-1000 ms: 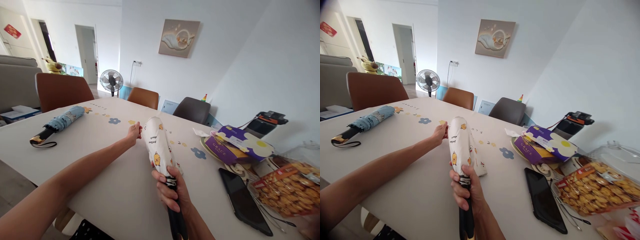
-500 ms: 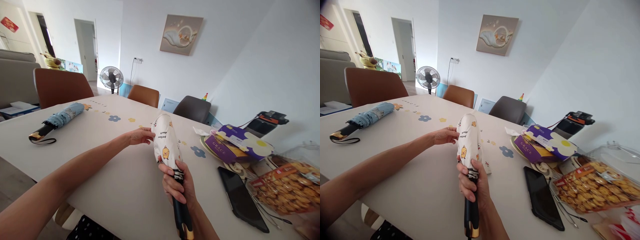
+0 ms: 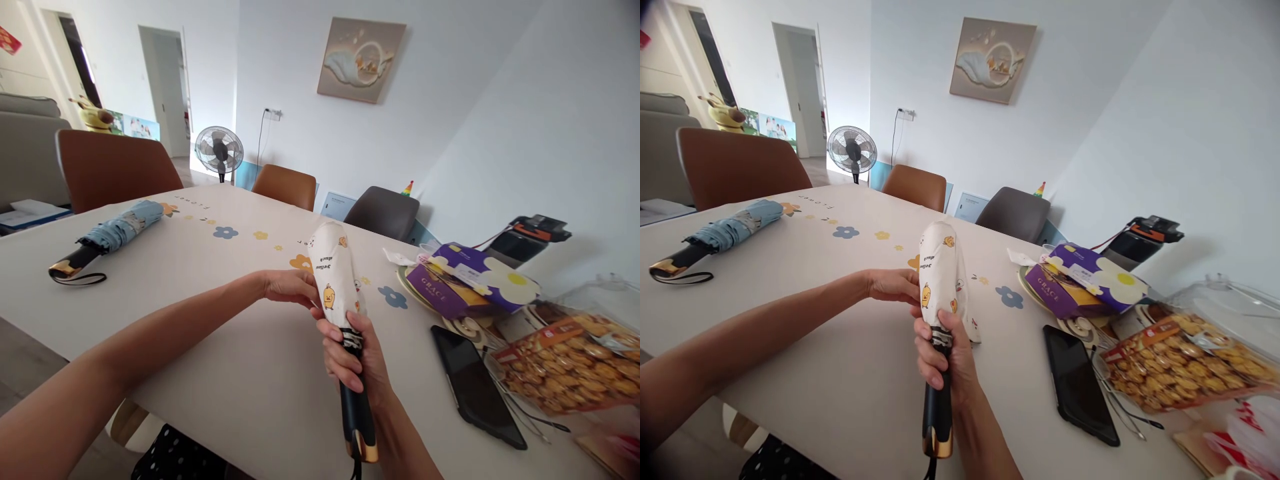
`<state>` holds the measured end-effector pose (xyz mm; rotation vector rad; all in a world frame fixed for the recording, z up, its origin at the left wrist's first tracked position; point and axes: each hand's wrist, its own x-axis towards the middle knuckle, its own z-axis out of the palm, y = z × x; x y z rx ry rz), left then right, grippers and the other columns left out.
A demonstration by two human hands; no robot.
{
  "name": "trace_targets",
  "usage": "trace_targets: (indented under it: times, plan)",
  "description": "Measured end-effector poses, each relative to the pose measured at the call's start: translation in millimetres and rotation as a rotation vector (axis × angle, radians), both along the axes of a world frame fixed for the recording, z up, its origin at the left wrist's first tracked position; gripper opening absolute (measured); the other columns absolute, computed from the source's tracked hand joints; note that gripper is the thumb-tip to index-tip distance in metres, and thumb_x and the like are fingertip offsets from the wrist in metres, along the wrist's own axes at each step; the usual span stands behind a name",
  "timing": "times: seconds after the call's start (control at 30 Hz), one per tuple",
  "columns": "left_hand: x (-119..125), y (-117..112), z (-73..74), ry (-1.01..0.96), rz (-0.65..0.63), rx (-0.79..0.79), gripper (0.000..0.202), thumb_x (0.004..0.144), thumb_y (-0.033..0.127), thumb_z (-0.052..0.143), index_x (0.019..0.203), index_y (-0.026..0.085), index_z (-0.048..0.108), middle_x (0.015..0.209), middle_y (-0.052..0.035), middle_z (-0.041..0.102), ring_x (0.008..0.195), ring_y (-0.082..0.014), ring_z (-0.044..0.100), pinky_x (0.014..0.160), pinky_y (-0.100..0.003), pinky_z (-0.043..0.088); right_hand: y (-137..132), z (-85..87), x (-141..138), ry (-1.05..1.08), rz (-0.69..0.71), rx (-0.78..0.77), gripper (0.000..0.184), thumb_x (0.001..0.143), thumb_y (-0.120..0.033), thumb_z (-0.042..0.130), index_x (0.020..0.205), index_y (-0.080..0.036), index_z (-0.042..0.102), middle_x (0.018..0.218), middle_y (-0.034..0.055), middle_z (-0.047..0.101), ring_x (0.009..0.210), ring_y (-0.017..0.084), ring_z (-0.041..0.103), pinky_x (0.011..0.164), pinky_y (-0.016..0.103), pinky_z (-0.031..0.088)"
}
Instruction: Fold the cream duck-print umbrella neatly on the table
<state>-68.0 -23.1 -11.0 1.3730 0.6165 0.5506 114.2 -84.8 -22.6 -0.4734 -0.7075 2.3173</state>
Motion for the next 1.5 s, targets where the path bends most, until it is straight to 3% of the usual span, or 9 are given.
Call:
trace_targets:
  times: [0.3,0.43,0.53,0.6,0.73,0.97,1.13,1.3,1.5]
  plan:
    - [23.0,-4.2,-33.0,-0.028,0.175,-0.063,0.005,0.060,0.017,0.065,0.064,0.015,0.063,0.063,-0.0038,0.063,0.068,-0.0189,0.058,0.062,-0.030,0.048,-9.3,-10.7,-10.1,-0.102,0.120,0.012,0.026,0.077,-0.037,0.054,0.087,-0.013,0.057,0.057,-0.0049,0.049,0.027,0.000,0.024,0.022,0.013,0.022]
    - [25.6,11.7,-43.5,0.006,0.636,-0.034,0.006,0.061,0.019,0.063,0.063,0.016,0.058,0.060,-0.0043,0.060,0.064,-0.0189,0.057,0.056,-0.031,0.047,-10.9,-5.0,-15.7,-0.354,-0.048,0.052,0.025,0.077,-0.037,0.055,0.066,-0.014,0.051,0.038,-0.0095,0.030,0.026,0.003,0.029,0.025,0.014,0.024]
    - [17.3,20.4,-41.1,0.097,0.991,0.001,0.010,0.061,0.015,0.061,0.069,0.016,0.056,0.072,-0.0052,0.060,0.065,-0.0162,0.056,0.057,-0.029,0.046,-4.6,-5.5,-17.9,-0.465,-0.355,0.014,0.020,0.072,-0.029,0.062,0.067,-0.015,0.048,0.045,-0.0074,0.039,0.032,0.003,0.031,0.028,0.015,0.031]
    - [13.1,19.1,-33.7,0.142,1.065,0.065,0.013,0.062,0.013,0.058,0.074,0.017,0.055,0.083,-0.0057,0.060,0.071,-0.0156,0.056,0.061,-0.028,0.046,2.0,-9.3,-17.5,-0.454,-0.442,-0.056,0.019,0.070,-0.025,0.064,0.068,-0.015,0.048,0.053,-0.0054,0.044,0.035,0.002,0.032,0.031,0.015,0.034]
    - [30.0,3.1,-10.8,0.289,0.956,0.473,0.017,0.068,0.014,0.051,0.082,0.020,0.058,0.090,-0.0031,0.062,0.083,-0.0167,0.057,0.073,-0.029,0.044,11.0,-19.6,-17.1,-0.424,-0.443,-0.101,0.018,0.069,-0.023,0.064,0.070,-0.016,0.048,0.059,-0.0039,0.046,0.039,0.002,0.033,0.034,0.017,0.037]
    - [120.6,4.6,13.9,0.684,0.079,1.002,0.037,0.076,0.010,0.042,0.103,0.025,0.063,0.108,-0.0027,0.062,0.106,-0.0212,0.051,0.080,-0.029,0.040,9.5,-21.5,-19.1,-0.348,-0.392,0.020,0.018,0.068,-0.022,0.059,0.078,-0.018,0.045,0.058,-0.0049,0.045,0.040,0.004,0.034,0.036,0.018,0.037]
    - [164.3,25.7,7.6,0.923,-0.227,1.168,0.044,0.073,0.007,0.047,0.111,0.024,0.061,0.106,-0.0068,0.061,0.096,-0.0203,0.054,0.070,-0.027,0.040,8.1,-18.6,-18.2,-0.373,-0.422,0.007,0.024,0.069,-0.032,0.060,0.074,-0.020,0.040,0.050,-0.0074,0.037,0.038,0.005,0.033,0.035,0.020,0.038]
    - [167.2,28.7,10.1,0.903,-0.180,1.252,0.026,0.073,0.011,0.048,0.086,0.020,0.067,0.092,-0.0057,0.062,0.093,-0.0196,0.052,0.060,-0.025,0.036,9.5,-21.0,-17.8,-0.360,-0.412,-0.030,0.018,0.070,-0.026,0.058,0.073,-0.020,0.042,0.051,-0.0070,0.038,0.037,0.005,0.033,0.035,0.020,0.038]
    - [124.6,20.0,36.8,0.509,0.359,1.190,0.020,0.075,0.012,0.041,0.080,0.019,0.059,0.092,-0.0020,0.060,0.086,-0.0149,0.053,0.065,-0.025,0.040,9.5,-18.9,-17.7,-0.416,-0.379,-0.106,0.015,0.068,-0.020,0.061,0.071,-0.015,0.048,0.059,-0.0035,0.047,0.039,0.004,0.037,0.034,0.018,0.040]
